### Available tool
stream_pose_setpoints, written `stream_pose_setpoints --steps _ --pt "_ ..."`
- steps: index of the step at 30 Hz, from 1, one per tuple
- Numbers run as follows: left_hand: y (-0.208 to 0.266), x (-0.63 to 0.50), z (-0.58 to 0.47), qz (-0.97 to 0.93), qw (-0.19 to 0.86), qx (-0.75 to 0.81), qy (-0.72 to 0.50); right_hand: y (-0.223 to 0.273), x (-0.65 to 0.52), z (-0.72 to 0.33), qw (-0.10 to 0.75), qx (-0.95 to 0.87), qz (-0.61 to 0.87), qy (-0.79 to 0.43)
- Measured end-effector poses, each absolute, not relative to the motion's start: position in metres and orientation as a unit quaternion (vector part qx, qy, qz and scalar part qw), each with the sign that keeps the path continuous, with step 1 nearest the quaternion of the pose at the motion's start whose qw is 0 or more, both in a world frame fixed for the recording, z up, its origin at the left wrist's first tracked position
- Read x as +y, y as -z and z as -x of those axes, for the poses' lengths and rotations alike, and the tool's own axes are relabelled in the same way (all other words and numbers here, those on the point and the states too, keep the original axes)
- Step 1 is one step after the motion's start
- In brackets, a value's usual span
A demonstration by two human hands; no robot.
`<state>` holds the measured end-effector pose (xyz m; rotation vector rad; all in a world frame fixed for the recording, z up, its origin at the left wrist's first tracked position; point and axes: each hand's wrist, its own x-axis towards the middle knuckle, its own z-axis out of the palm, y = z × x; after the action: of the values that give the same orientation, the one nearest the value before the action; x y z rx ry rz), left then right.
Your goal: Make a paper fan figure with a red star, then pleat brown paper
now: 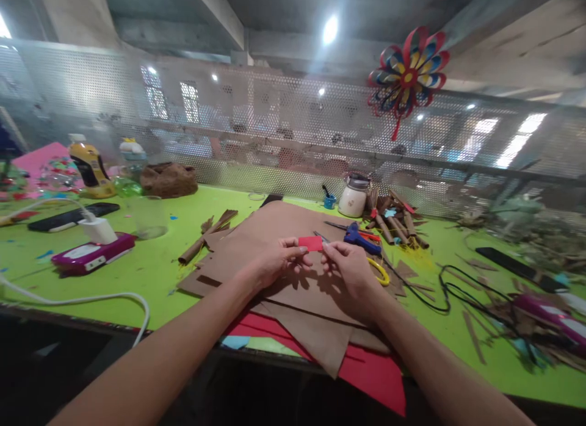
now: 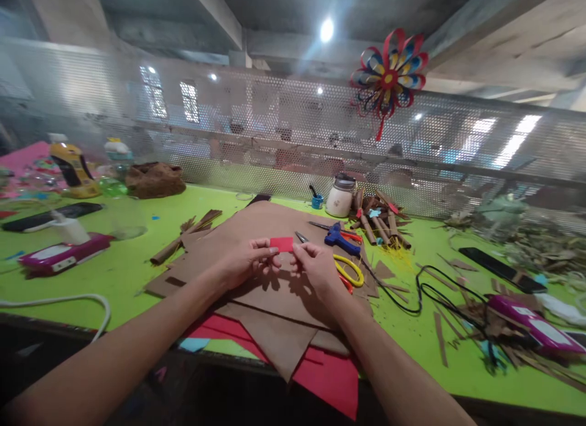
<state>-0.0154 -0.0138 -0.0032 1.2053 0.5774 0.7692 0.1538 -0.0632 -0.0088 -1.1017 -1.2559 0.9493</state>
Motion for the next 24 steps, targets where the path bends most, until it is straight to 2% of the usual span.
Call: stream_pose_setpoints --steps 4,10,16,24 --pt "0.001 -0.014 0.02 -0.54 0.736 0.232 -0.337 0.004 -0.062 -0.166 0.573 -0.628 0.438 -0.291" --pt "0.002 -0.016 0.021 -0.564 0.762 0.203 -0.244 -0.006 -0.069 -0.174 0.441 -0.772 0.378 -0.26" --pt "0.002 -0.014 0.019 -0.561 0.757 0.206 -0.263 -0.003 -0.071 -0.172 0.465 -0.736 0.411 -0.271" --pt "0.0 -0.023 0.017 -0.58 0.742 0.208 -0.266 -0.001 -0.07 -0.168 0.451 -0.751 0.411 -0.251"
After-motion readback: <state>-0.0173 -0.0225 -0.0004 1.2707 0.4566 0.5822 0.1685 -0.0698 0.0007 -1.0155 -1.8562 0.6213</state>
